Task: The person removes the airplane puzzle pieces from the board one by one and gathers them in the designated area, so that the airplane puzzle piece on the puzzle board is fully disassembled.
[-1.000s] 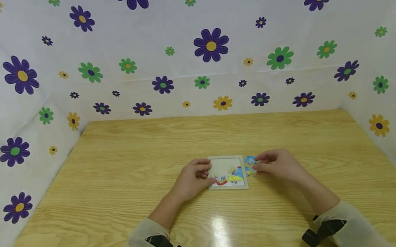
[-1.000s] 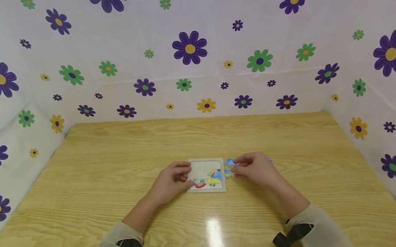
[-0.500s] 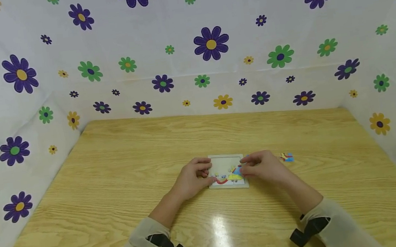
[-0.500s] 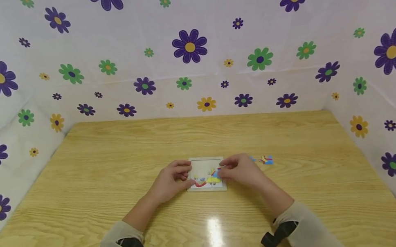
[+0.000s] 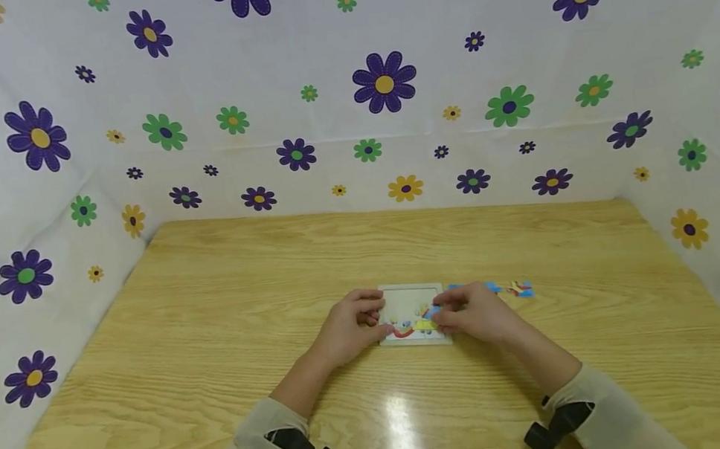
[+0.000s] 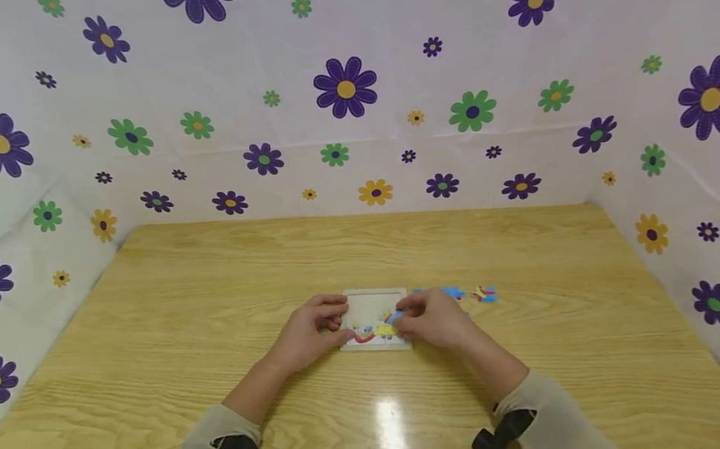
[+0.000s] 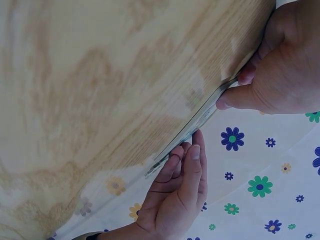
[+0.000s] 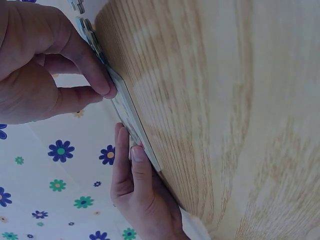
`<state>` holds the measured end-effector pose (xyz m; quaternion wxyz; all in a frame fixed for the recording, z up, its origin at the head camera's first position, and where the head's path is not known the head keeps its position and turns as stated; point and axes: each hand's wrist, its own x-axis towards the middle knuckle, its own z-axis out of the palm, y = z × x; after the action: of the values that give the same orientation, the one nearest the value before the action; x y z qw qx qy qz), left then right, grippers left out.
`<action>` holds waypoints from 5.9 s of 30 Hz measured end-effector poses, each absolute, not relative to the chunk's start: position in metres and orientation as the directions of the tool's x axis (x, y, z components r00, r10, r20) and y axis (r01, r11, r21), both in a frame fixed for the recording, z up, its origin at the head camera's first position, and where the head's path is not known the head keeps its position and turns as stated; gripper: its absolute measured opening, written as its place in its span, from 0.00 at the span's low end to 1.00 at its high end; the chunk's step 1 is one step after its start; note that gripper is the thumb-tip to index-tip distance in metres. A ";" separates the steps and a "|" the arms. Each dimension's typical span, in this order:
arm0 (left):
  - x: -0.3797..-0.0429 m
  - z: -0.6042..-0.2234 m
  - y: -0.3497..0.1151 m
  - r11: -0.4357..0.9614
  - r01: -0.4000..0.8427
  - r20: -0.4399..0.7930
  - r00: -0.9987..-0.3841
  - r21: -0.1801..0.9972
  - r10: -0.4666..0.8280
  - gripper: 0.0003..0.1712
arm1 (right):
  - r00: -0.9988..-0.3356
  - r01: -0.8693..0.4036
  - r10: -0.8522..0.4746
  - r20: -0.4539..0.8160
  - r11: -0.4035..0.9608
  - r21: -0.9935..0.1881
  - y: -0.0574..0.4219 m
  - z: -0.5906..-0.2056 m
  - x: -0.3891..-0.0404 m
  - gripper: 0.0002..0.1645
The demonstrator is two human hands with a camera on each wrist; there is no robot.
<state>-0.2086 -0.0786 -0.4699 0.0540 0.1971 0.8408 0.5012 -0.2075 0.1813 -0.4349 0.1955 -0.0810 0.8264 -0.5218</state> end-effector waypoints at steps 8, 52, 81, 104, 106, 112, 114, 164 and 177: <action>-0.208 -0.468 -0.079 0.424 0.273 0.101 -0.917 0.863 0.386 0.25 | -0.932 0.114 -0.273 -0.237 0.399 -0.910 0.176 -0.432 -0.204 0.15; -0.208 -0.469 -0.080 0.419 0.258 0.087 -0.919 0.870 0.385 0.26 | -0.946 0.148 -0.221 -0.239 0.362 -0.920 0.207 -0.423 -0.205 0.17; -0.208 -0.469 -0.081 0.421 0.253 0.080 -0.919 0.871 0.386 0.28 | -0.956 0.169 -0.166 -0.243 0.369 -0.914 0.274 -0.431 -0.189 0.25; -0.209 -0.472 -0.084 0.432 0.237 0.062 -0.923 0.870 0.381 0.29 | -0.966 0.200 -0.044 -0.255 0.503 -0.841 0.288 -0.434 -0.184 0.27; -0.208 -0.472 -0.084 0.432 0.232 0.055 -0.921 0.871 0.386 0.30 | -0.965 0.209 -0.032 -0.261 0.510 -0.834 0.287 -0.434 -0.184 0.26; -0.210 -0.471 -0.084 0.424 0.224 0.038 -0.913 0.877 0.405 0.32 | -0.966 0.213 -0.012 -0.258 0.529 -0.821 0.286 -0.433 -0.184 0.26; -0.210 -0.469 -0.084 0.428 0.219 0.029 -0.912 0.877 0.409 0.32 | -0.968 0.206 -0.008 -0.251 0.544 -0.813 0.286 -0.432 -0.185 0.25; -0.210 -0.471 -0.086 0.432 0.207 0.015 -0.913 0.878 0.407 0.35 | -0.936 0.124 -0.228 -0.268 0.500 -0.857 0.199 -0.425 -0.194 0.29; -0.211 -0.468 -0.086 0.436 0.209 0.016 -0.914 0.876 0.406 0.37 | -0.925 0.093 -0.291 -0.246 0.454 -0.886 0.170 -0.424 -0.202 0.25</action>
<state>-0.2110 -0.0857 -0.4677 0.0988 0.1827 0.8414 0.4989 -0.2024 0.1697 -0.4238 0.1848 -0.0594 0.8322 -0.5193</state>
